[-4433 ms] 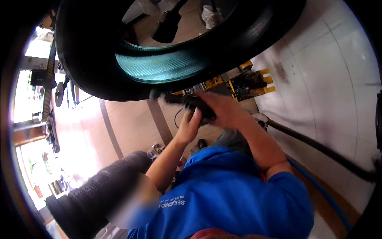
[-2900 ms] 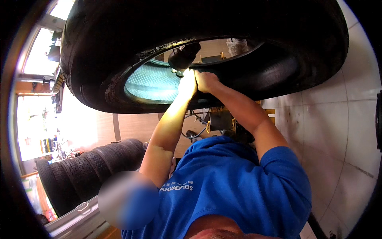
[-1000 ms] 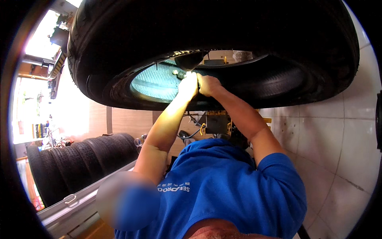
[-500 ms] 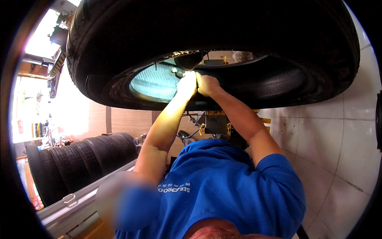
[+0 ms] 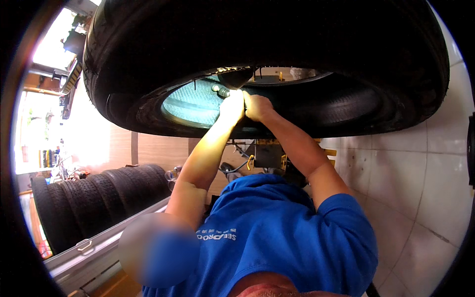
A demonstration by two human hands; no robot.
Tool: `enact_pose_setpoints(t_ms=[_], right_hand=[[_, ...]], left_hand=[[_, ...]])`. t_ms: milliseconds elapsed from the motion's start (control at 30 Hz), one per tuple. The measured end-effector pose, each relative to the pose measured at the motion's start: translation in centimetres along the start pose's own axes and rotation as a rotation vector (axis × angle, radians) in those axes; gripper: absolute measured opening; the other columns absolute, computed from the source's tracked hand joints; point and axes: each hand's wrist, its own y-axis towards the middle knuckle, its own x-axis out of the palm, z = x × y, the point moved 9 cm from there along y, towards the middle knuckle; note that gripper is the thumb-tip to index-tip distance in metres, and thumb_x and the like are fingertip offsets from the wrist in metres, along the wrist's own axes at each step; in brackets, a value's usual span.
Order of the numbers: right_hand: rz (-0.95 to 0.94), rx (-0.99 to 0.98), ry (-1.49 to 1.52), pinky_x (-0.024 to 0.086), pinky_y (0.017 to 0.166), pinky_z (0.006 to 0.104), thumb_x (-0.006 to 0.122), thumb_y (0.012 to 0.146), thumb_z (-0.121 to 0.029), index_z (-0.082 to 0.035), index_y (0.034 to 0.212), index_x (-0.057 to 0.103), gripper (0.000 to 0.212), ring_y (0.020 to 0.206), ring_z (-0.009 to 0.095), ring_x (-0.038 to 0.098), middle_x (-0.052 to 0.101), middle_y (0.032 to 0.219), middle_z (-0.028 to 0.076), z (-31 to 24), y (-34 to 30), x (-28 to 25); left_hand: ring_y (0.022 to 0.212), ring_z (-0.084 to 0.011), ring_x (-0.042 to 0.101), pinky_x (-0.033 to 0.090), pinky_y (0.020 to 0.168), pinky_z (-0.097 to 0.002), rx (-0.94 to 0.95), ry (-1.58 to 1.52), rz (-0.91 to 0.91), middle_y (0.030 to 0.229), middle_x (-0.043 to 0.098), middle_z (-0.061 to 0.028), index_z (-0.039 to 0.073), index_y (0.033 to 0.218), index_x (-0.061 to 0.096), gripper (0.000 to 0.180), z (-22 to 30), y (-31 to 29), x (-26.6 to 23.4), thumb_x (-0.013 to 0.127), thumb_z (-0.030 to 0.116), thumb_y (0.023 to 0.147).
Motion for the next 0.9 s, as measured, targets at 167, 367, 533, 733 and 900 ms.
enact_pose_setpoints(t_ms=[167,367,533,733,900], right_hand=[[-0.032,-0.006,-0.028,0.052,0.08,0.0471,0.069,0.076,-0.016,-0.01,0.136,0.043,0.066,0.097,0.037,0.065,0.068,0.101,0.02,0.1,0.1,-0.1],[-0.072,-0.058,-0.026,0.052,0.08,0.0468,0.069,0.076,-0.016,-0.009,0.139,0.041,0.069,0.098,0.037,0.064,0.067,0.105,0.021,-0.1,-0.1,-0.5],[-0.024,-0.035,-0.008,0.052,0.081,0.0469,0.068,0.077,-0.017,-0.009,0.138,0.042,0.066,0.098,0.038,0.064,0.067,0.105,0.021,0.1,0.3,-0.3],[0.021,0.028,0.008,0.052,0.08,0.0476,0.068,0.077,-0.018,-0.01,0.139,0.041,0.068,0.097,0.038,0.064,0.067,0.103,0.02,0.1,0.2,-0.8],[-0.07,-0.081,0.012,0.052,0.08,0.0482,0.067,0.079,-0.02,-0.014,0.14,0.04,0.067,0.096,0.039,0.065,0.067,0.105,0.02,0.0,0.4,0.1]], left_hand=[[0.079,-0.0396,0.064,0.053,0.067,-0.0472,-0.017,-0.012,-0.014,0.098,0.055,-0.0232,0.001,0.104,0.049,0.022,0.8,-0.2,-1.1,0.054,0.013,0.086],[0.08,-0.0404,0.065,0.053,0.067,-0.0479,0.029,-0.013,0.02,0.093,0.06,-0.0243,0.001,0.103,0.05,0.02,0.6,0.1,-0.6,0.052,0.013,0.088],[0.088,-0.0421,0.06,0.051,0.075,-0.0471,-0.06,-0.064,-0.126,0.098,0.055,-0.0247,0.0,0.102,0.049,0.027,0.0,0.5,-0.2,0.061,0.008,0.08],[0.086,-0.0427,0.06,0.051,0.074,-0.0465,-0.079,-0.089,-0.104,0.094,0.058,-0.0252,0.0,0.103,0.05,0.022,0.9,1.1,-1.7,0.055,0.007,0.083],[0.085,-0.0423,0.062,0.052,0.069,-0.0472,0.007,-0.025,-0.034,0.094,0.058,-0.0259,0.0,0.1,0.049,0.019,1.3,-0.2,-2.9,0.054,0.007,0.083]])
